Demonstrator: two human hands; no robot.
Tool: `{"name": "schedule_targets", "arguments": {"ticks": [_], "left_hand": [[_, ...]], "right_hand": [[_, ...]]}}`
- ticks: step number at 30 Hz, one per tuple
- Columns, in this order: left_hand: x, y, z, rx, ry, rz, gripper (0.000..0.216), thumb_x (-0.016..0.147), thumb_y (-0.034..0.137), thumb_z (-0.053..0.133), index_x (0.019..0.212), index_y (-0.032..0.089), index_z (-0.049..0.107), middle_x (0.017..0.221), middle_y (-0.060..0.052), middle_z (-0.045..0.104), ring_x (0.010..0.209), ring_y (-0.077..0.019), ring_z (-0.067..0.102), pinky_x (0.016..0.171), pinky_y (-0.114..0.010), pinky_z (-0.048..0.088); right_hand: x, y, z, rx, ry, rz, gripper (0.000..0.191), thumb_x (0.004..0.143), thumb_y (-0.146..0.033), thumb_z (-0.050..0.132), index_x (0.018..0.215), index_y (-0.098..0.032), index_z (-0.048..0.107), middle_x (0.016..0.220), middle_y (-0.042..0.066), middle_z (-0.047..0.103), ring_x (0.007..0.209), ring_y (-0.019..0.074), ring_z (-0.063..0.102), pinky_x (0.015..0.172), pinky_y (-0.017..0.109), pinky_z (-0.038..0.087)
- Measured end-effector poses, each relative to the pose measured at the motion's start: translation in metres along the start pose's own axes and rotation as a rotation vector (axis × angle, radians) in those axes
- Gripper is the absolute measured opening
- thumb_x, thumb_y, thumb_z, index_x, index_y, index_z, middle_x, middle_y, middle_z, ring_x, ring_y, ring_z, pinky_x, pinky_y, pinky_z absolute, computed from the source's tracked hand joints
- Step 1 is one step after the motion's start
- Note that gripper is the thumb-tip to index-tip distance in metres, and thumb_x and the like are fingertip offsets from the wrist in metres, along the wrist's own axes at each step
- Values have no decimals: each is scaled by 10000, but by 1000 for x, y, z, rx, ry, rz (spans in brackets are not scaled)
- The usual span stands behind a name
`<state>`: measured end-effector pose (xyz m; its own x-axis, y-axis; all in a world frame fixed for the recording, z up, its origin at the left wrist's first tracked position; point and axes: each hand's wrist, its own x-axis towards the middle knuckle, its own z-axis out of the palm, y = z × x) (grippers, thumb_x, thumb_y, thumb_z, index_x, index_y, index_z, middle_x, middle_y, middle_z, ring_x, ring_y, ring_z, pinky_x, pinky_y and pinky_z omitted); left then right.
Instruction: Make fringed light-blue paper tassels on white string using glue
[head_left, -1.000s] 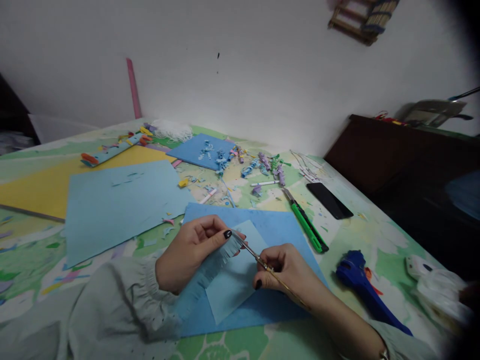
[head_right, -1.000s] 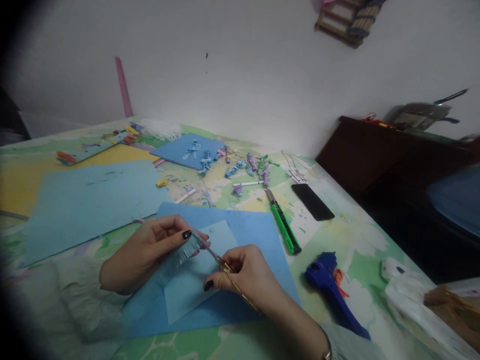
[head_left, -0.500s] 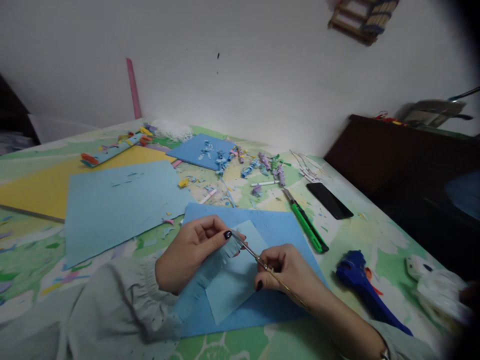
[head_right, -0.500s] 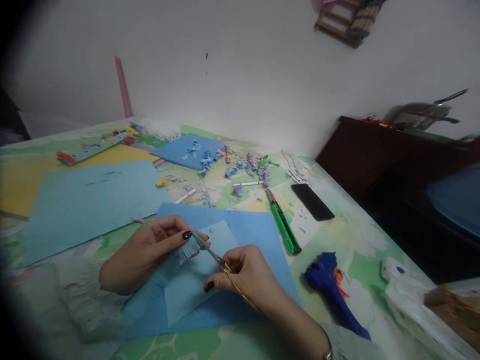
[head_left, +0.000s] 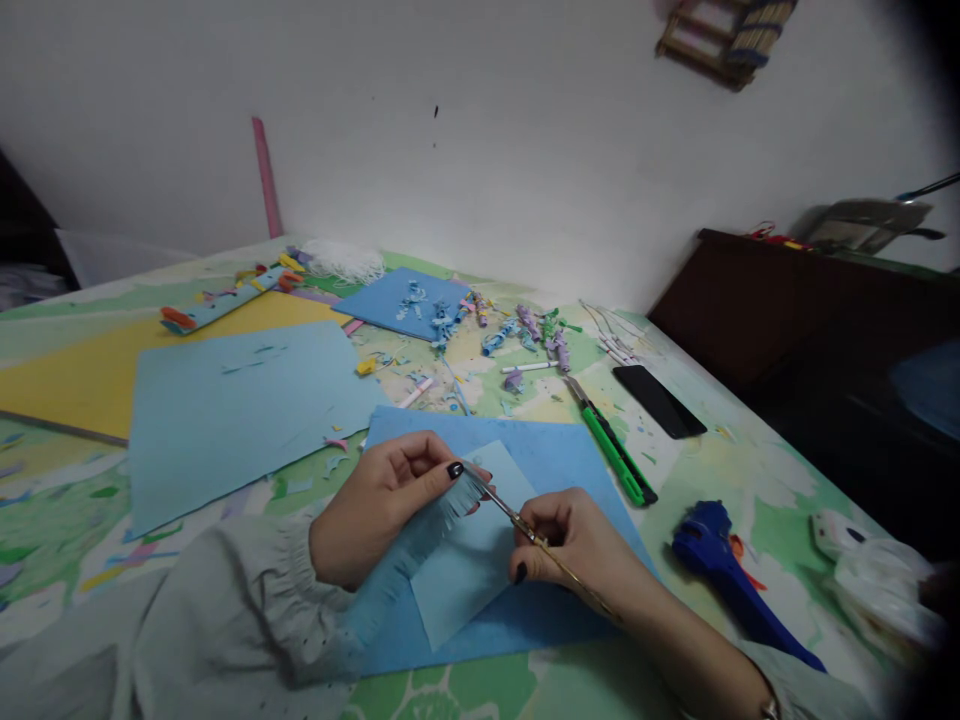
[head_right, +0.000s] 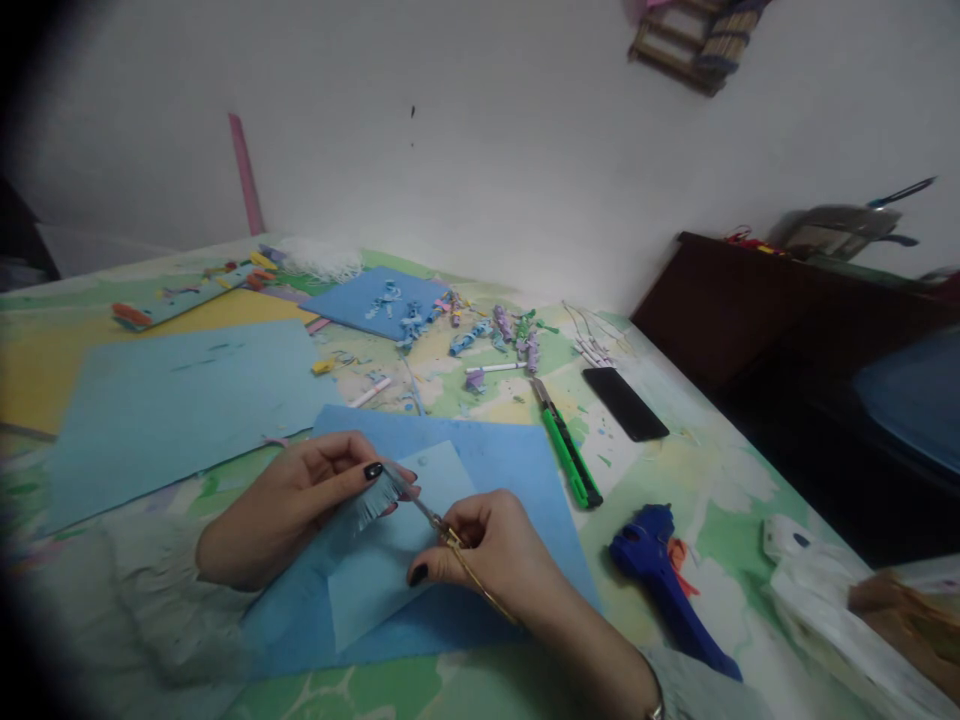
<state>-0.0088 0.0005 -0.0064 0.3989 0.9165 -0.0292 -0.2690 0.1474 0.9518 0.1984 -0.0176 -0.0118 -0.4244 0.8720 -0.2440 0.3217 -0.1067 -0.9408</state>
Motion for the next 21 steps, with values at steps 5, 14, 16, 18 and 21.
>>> {"name": "schedule_targets", "arguments": {"ticks": [5, 14, 16, 18, 21], "left_hand": [[-1, 1, 1, -45, 22, 5, 182, 777, 272, 639, 709, 143, 530, 860, -102, 719, 743, -184, 652, 667, -289, 488], [-1, 3, 5, -148, 80, -17, 194, 753, 254, 666, 694, 144, 517, 806, -72, 723, 717, -166, 661, 648, -261, 499], [-1, 4, 6, -171, 92, -26, 202, 744, 249, 673, 687, 146, 509, 819, -76, 722, 723, -172, 663, 649, -267, 503], [-1, 5, 6, -161, 84, -25, 212, 737, 252, 680, 681, 148, 503, 828, -77, 723, 703, -167, 660, 642, -268, 500], [-1, 4, 4, -98, 46, -12, 216, 738, 271, 682, 681, 150, 512, 834, -74, 724, 679, -157, 649, 653, -272, 492]], "right_hand": [[-5, -8, 0, 58, -62, -12, 492, 549, -494, 771, 526, -157, 412, 494, -80, 276, 487, 51, 221, 429, 217, 134], [-5, -10, -1, 91, -67, -50, 464, 561, -476, 769, 549, -150, 439, 507, -68, 313, 499, 54, 231, 431, 210, 150], [-5, -10, -1, 101, -63, -50, 463, 556, -479, 769, 553, -150, 445, 506, -69, 311, 497, 54, 230, 431, 210, 152], [-5, -9, -1, 105, -60, -45, 466, 547, -490, 770, 557, -148, 454, 505, -69, 318, 492, 53, 227, 429, 211, 152], [-4, -7, -1, 95, -47, -39, 467, 541, -505, 767, 567, -145, 470, 507, -69, 327, 495, 55, 224, 429, 211, 152]]}}
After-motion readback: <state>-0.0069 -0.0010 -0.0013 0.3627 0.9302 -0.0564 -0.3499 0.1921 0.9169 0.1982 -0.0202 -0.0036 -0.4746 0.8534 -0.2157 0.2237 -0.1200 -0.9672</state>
